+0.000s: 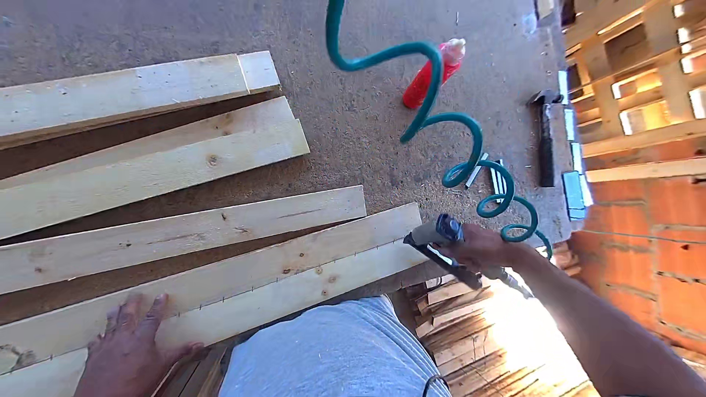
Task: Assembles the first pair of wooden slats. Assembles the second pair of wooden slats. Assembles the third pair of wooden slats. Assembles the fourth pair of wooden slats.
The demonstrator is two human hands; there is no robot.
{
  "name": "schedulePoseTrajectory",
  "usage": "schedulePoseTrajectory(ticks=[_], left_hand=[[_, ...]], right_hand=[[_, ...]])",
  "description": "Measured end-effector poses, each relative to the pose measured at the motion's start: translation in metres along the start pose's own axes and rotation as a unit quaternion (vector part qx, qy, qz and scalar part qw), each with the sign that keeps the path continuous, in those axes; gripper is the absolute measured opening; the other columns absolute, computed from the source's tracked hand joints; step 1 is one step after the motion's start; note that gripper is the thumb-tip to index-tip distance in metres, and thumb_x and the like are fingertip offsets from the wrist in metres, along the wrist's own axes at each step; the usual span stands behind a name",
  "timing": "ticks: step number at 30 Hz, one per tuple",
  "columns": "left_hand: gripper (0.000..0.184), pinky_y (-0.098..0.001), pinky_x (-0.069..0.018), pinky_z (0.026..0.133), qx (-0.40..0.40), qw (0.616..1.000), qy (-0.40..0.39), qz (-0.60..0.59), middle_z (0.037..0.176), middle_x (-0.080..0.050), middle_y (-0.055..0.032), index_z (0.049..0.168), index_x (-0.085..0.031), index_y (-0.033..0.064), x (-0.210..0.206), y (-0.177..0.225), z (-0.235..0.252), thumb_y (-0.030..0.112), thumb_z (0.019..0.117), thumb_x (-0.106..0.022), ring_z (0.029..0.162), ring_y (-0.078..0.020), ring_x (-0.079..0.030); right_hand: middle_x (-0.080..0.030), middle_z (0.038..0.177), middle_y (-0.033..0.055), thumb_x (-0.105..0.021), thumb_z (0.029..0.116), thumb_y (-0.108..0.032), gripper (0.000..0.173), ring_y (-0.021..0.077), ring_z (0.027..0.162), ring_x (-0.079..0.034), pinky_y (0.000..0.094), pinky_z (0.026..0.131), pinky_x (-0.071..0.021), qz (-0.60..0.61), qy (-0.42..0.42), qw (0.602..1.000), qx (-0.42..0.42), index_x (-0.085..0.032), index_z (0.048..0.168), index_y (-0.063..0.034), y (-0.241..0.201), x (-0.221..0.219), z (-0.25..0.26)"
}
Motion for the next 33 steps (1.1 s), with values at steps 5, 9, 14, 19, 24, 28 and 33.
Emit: schedulePoseTrajectory(ticks=[5,9,14,19,24,28,33], left_hand=[[0.115,-0.077,-0.0266,0.113,-0.111,0.989,0.096,0.0,0.154,-0.047,-0.0255,0.154,-0.046,0.006,-0.006,0.032,0.049,0.074,0.0668,-0.078,0.144,-0.0517,-0.039],[0.094,-0.0662,-0.0474,0.098,-0.099,0.992,-0.008,0.073,0.123,-0.065,-0.0233,0.131,-0.067,0.0091,0.022,0.042,0.079,0.063,0.0584,-0.093,0.117,-0.0447,-0.061],[0.04,-0.0514,-0.0572,0.058,-0.244,0.965,0.064,0.065,0.08,-0.066,-0.0111,0.081,-0.067,0.0065,0.091,0.047,0.018,0.044,0.0808,-0.082,0.073,-0.0316,-0.07],[0.025,-0.0456,-0.056,0.06,-0.317,0.891,0.316,0.078,0.075,-0.063,-0.0133,0.079,-0.061,0.0054,0.065,0.006,-0.044,0.02,0.0969,-0.05,0.07,-0.0322,-0.066],[0.022,-0.054,-0.0594,0.075,-0.285,0.936,0.204,0.045,0.091,-0.07,-0.0168,0.091,-0.07,0.0047,-0.014,-0.049,-0.041,0.026,0.095,-0.067,0.09,-0.0375,-0.071],[0.048,-0.0555,-0.0566,0.09,-0.205,0.957,0.207,-0.002,0.104,-0.074,-0.0125,0.098,-0.075,0.0096,-0.024,-0.04,-0.038,0.054,0.0996,-0.057,0.108,-0.035,-0.069],[0.04,-0.0586,-0.0461,0.107,-0.108,0.955,0.255,-0.105,0.124,-0.069,-0.0151,0.119,-0.074,0.009,-0.028,0.009,0.039,0.042,0.1031,-0.057,0.124,-0.0363,-0.061]], right_hand=[[-0.048,0.054,-0.0051,-0.052,0.0964,-0.06,0.054,0.0064,0.04,-0.05,0.0276,0.045,-0.0534,0.327,-0.123,0.937,0.029,-0.067,0.116,-0.0124,0.024,-0.013,-0.013],[-0.049,0.055,-0.0042,-0.057,0.0935,-0.064,0.056,0.0069,0.042,-0.052,0.0269,0.048,-0.0545,0.291,-0.104,0.948,0.075,-0.066,0.117,-0.0131,0.009,-0.046,-0.025],[-0.051,0.06,-0.008,-0.076,0.0845,-0.053,0.039,0.005,0.044,-0.05,0.0238,0.044,-0.0487,0.197,-0.012,0.971,0.132,-0.067,0.107,-0.0223,-0.031,-0.108,-0.064],[-0.071,0.086,-0.0029,-0.078,0.0839,-0.043,0.037,0.0072,0.073,-0.067,0.0348,0.069,-0.0585,-0.064,0.058,0.972,0.218,-0.072,0.107,-0.0153,-0.087,-0.177,-0.091],[-0.073,0.097,0.0092,-0.073,0.0882,-0.051,0.044,0.0265,0.093,-0.071,0.0559,0.082,-0.0568,-0.243,0.048,0.951,0.186,-0.07,0.114,-0.0145,-0.138,-0.242,-0.03],[-0.071,0.109,0.0182,-0.066,0.0907,-0.051,0.055,0.0403,0.103,-0.069,0.0656,0.083,-0.0541,-0.336,0.034,0.939,0.067,-0.062,0.135,-0.0192,-0.179,-0.284,0.01],[-0.071,0.113,0.0196,-0.063,0.0915,-0.054,0.061,0.042,0.106,-0.069,0.0638,0.085,-0.054,-0.417,0.011,0.908,0.04,-0.057,0.14,-0.0163,-0.214,-0.32,0.041]])
Point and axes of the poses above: each hand's wrist, its own z-axis towards the middle knuckle, its own x-axis out of the back of the hand, y = z × x, the point moved 1 cm from there along z, towards the middle knuckle
